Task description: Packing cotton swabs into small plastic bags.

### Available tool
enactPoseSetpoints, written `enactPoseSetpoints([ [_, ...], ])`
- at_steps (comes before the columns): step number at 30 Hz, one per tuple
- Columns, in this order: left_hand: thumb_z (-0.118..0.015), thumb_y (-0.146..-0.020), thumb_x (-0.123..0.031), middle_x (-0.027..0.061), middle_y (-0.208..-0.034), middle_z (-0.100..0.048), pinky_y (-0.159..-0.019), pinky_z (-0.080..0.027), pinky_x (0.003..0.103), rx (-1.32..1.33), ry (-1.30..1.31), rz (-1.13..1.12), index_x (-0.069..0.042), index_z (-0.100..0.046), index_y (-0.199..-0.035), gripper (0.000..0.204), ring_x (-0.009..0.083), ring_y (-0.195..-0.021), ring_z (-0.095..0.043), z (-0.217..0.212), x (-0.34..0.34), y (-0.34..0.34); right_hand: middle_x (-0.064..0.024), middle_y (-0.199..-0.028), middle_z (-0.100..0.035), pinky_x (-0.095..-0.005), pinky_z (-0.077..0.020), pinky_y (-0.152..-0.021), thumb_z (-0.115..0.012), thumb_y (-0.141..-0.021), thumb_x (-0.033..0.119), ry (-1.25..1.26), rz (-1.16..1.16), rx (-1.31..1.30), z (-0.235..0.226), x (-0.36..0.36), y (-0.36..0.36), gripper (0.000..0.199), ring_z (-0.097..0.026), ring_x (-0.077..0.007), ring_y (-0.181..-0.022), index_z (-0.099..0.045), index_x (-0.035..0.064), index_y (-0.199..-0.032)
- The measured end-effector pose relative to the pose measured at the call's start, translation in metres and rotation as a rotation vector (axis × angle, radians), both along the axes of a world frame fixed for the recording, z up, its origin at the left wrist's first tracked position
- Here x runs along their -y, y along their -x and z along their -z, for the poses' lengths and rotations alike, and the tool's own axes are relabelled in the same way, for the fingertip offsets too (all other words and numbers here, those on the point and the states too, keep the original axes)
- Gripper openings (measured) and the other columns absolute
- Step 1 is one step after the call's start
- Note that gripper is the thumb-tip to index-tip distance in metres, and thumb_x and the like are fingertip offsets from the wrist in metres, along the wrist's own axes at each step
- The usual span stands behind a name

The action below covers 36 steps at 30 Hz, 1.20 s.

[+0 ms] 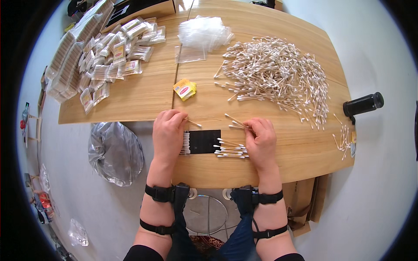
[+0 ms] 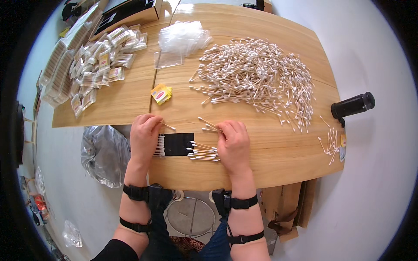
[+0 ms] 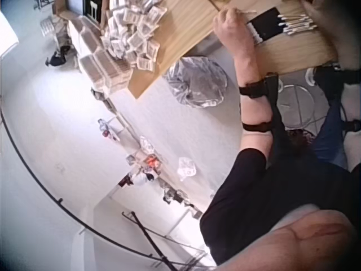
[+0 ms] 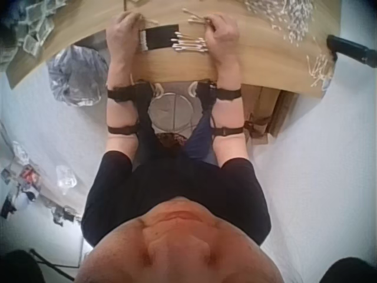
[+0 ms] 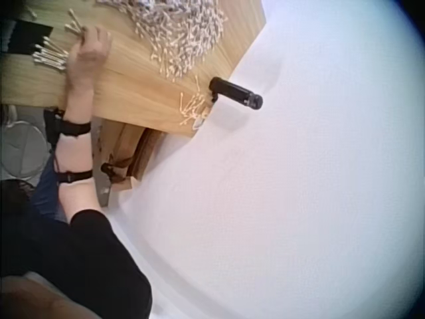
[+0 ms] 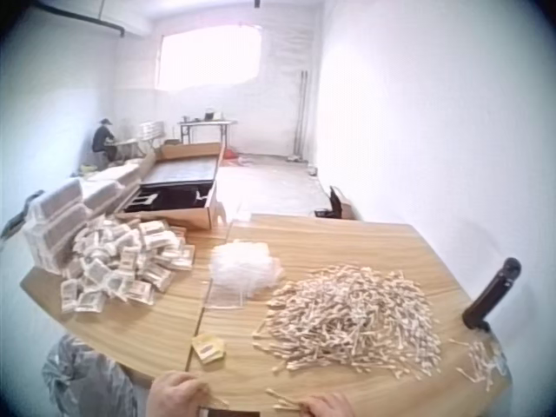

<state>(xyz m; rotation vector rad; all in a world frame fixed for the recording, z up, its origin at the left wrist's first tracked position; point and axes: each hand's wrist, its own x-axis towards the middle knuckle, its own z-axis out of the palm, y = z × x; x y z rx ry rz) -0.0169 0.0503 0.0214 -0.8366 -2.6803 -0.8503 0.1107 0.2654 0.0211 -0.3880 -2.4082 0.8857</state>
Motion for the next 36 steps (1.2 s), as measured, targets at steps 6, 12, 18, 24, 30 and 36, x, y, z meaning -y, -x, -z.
enactPoseSetpoints([
  [6, -0.072, -0.08, -0.01, 0.0058, -0.089, -0.066, -0.083, -0.048, 0.04, -0.025, -0.03, 0.026, -0.007, -0.069, -0.085, 0.006, 0.0284, -0.092, -0.061, 0.002, -0.002, 0.002, -0.0115, -0.085, -0.066, -0.0413, -0.0497, -0.075, -0.066, -0.079, -0.005, -0.012, -0.105, 0.034, -0.005, 0.003, 0.001, 0.013, -0.06, -0.0318, -0.085, -0.067, 0.0038, -0.088],
  [12, -0.071, -0.079, -0.009, 0.0069, -0.084, -0.062, -0.079, -0.048, 0.04, -0.05, -0.034, 0.034, -0.008, -0.068, -0.083, 0.005, 0.029, -0.088, -0.059, 0.005, -0.014, -0.002, -0.0123, -0.084, -0.066, -0.0414, -0.0496, -0.074, -0.066, -0.08, -0.004, 0.048, -0.15, 0.014, -0.003, 0.004, -0.003, 0.011, -0.06, -0.0323, -0.082, -0.067, 0.0037, -0.088],
  [18, -0.068, -0.082, -0.008, 0.0071, -0.085, -0.063, -0.079, -0.048, 0.04, -0.073, -0.008, 0.09, -0.008, -0.067, -0.085, 0.004, 0.0288, -0.089, -0.06, 0.002, -0.023, -0.007, -0.0097, -0.089, -0.067, -0.0409, -0.0494, -0.078, -0.064, -0.08, -0.003, -0.096, -0.024, -0.002, -0.005, 0.004, 0.0, 0.018, -0.06, -0.0309, -0.088, -0.071, 0.0042, -0.095],
  [24, -0.065, -0.081, -0.005, 0.0069, -0.087, -0.063, -0.079, -0.049, 0.041, -0.057, -0.037, 0.156, -0.007, -0.067, -0.087, 0.006, 0.0288, -0.089, -0.06, 0.008, -0.038, -0.014, -0.0099, -0.091, -0.067, -0.0398, -0.0501, -0.081, -0.06, -0.072, -0.007, -0.022, -0.212, 0.02, -0.004, 0.016, 0.002, 0.029, -0.06, -0.0299, -0.089, -0.074, 0.0055, -0.094],
  [30, -0.07, -0.079, -0.005, 0.0077, -0.088, -0.064, -0.08, -0.049, 0.041, 0.022, -0.097, 0.313, -0.006, -0.069, -0.088, 0.009, 0.0305, -0.089, -0.061, 0.005, -0.051, -0.026, -0.0121, -0.09, -0.068, -0.0397, -0.0505, -0.081, -0.057, -0.072, -0.01, 0.191, -0.161, 0.014, -0.003, 0.012, -0.01, 0.027, -0.061, -0.0303, -0.09, -0.072, 0.0034, -0.09],
  [36, -0.066, -0.089, -0.007, 0.0111, -0.102, -0.065, -0.089, -0.048, 0.037, 0.29, -0.23, 0.479, -0.004, -0.069, -0.1, 0.011, 0.0284, -0.096, -0.06, 0.001, -0.059, -0.05, -0.0131, -0.099, -0.067, -0.0355, -0.0506, -0.083, -0.056, -0.09, -0.005, 0.347, 0.038, -0.083, -0.003, 0.002, -0.021, 0.018, -0.063, -0.028, -0.094, -0.069, 0.0012, -0.1],
])
